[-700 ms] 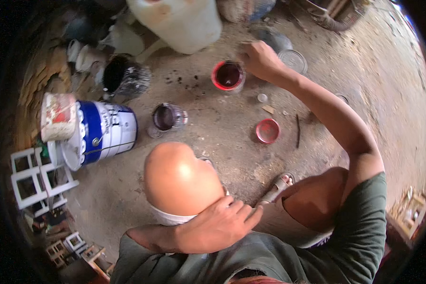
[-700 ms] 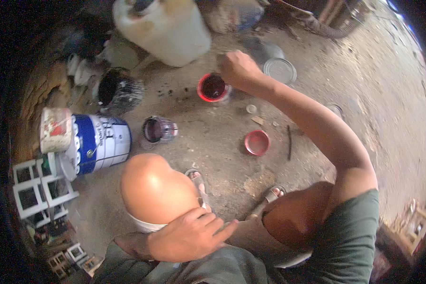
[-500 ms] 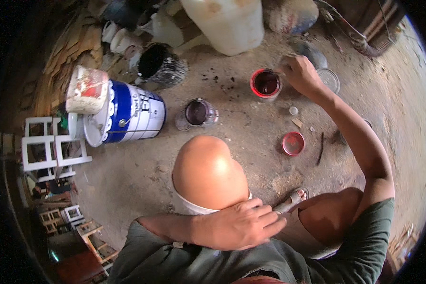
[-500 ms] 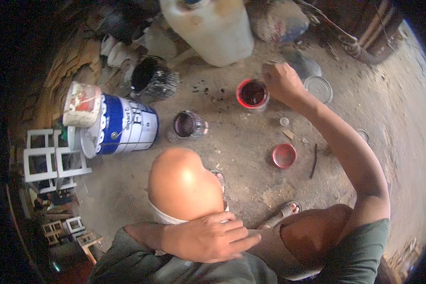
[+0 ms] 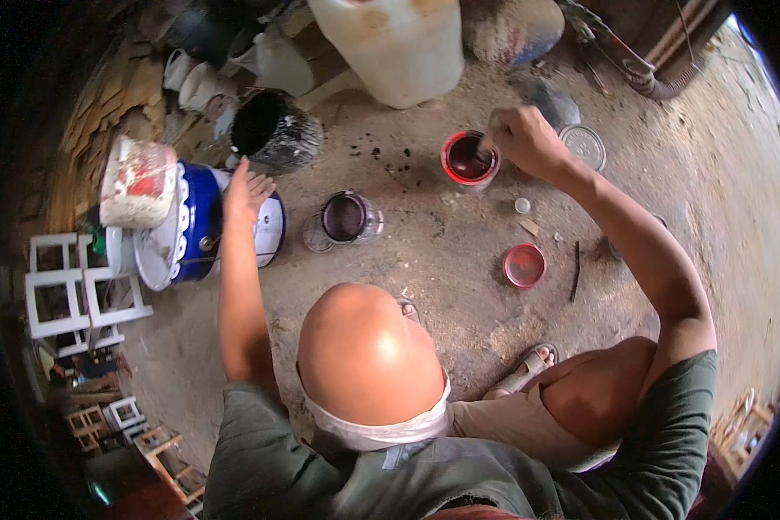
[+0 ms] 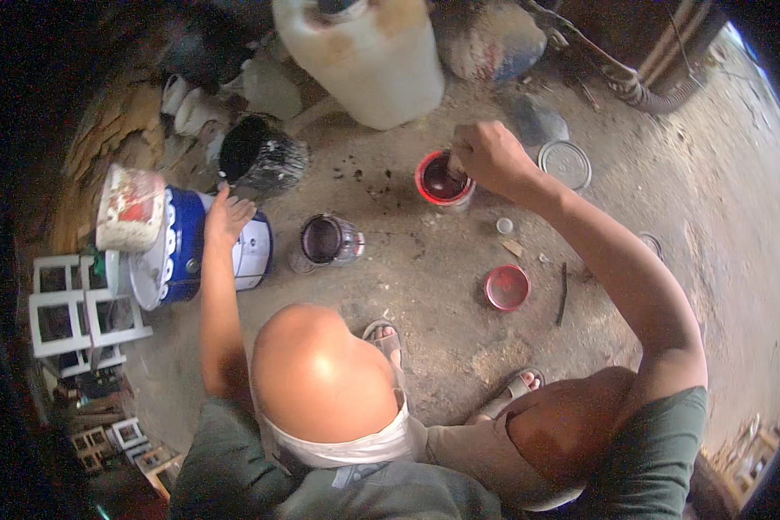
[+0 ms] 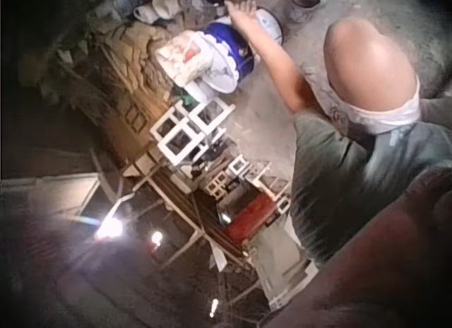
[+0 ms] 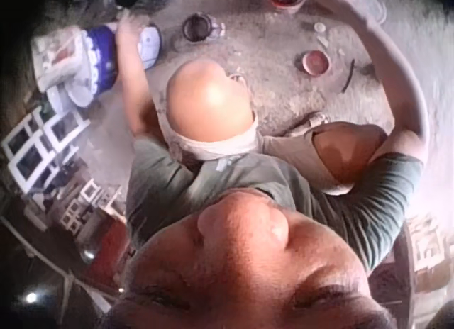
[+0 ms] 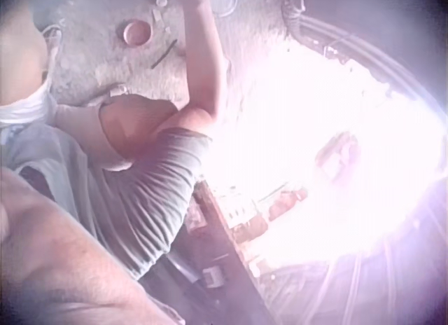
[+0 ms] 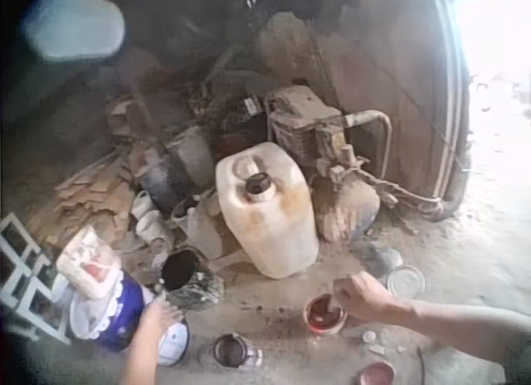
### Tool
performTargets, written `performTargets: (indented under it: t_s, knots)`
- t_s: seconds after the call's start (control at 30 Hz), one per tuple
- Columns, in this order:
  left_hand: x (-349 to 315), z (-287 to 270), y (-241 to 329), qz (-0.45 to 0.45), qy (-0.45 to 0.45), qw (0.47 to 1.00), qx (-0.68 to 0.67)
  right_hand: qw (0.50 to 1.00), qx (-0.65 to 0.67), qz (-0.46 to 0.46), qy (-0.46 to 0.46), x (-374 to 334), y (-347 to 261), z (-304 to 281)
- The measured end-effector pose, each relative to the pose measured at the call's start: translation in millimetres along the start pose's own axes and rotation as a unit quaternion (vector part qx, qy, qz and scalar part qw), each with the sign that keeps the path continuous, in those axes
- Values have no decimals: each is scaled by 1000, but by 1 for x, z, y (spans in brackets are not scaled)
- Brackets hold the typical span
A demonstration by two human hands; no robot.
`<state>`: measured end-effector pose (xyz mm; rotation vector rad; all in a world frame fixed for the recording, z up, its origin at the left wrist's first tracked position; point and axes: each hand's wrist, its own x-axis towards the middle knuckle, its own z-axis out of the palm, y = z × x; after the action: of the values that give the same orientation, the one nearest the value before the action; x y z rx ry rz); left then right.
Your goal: The person stirs a red liquid in a small can using a stick while holding a bucket of dark liquid.
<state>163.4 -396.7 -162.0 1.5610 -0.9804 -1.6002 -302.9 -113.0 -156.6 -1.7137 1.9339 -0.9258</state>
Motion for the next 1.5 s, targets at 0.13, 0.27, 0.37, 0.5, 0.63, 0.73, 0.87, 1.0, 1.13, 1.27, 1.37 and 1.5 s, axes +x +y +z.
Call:
performTargets:
  t_s: [0.13,0.27,0.37,0.5,0.63,0.73,0.87,1.0,1.13,1.27,1.37,1.5]
  knots:
    - [59,22,-15,-79,6,973,-217,995,-71,17,68,-11,14,-10]
    - [89,3,-22,-61,-41,968,-240,994,-46,71,61,-12,12,-20]
    - [101,-1,-25,-43,-9,978,-203,992,-58,95,65,-13,5,-24]
    - [108,1,-28,-40,31,969,-240,993,-60,87,61,-9,4,-19]
    - [117,-5,-25,-62,10,960,-272,992,-99,52,59,-4,12,-9]
    - [125,-12,-23,-109,-4,951,-291,987,-124,99,19,1,15,-10]
    - [131,-2,-28,-139,25,924,-356,967,-211,135,34,11,8,-37]
    - [137,-15,-12,-124,-10,944,-306,956,-279,19,89,16,-17,-52]
    - [117,-16,-8,-75,-6,968,-241,943,-281,4,-177,19,-78,-8]
    - [91,-16,14,-90,38,966,-238,953,-97,11,-286,38,-102,93]
    - [77,-20,37,-54,-18,979,-195,975,36,124,-184,62,-109,154]
    - [2,10,59,19,-28,992,-118,945,245,213,46,78,-126,213]
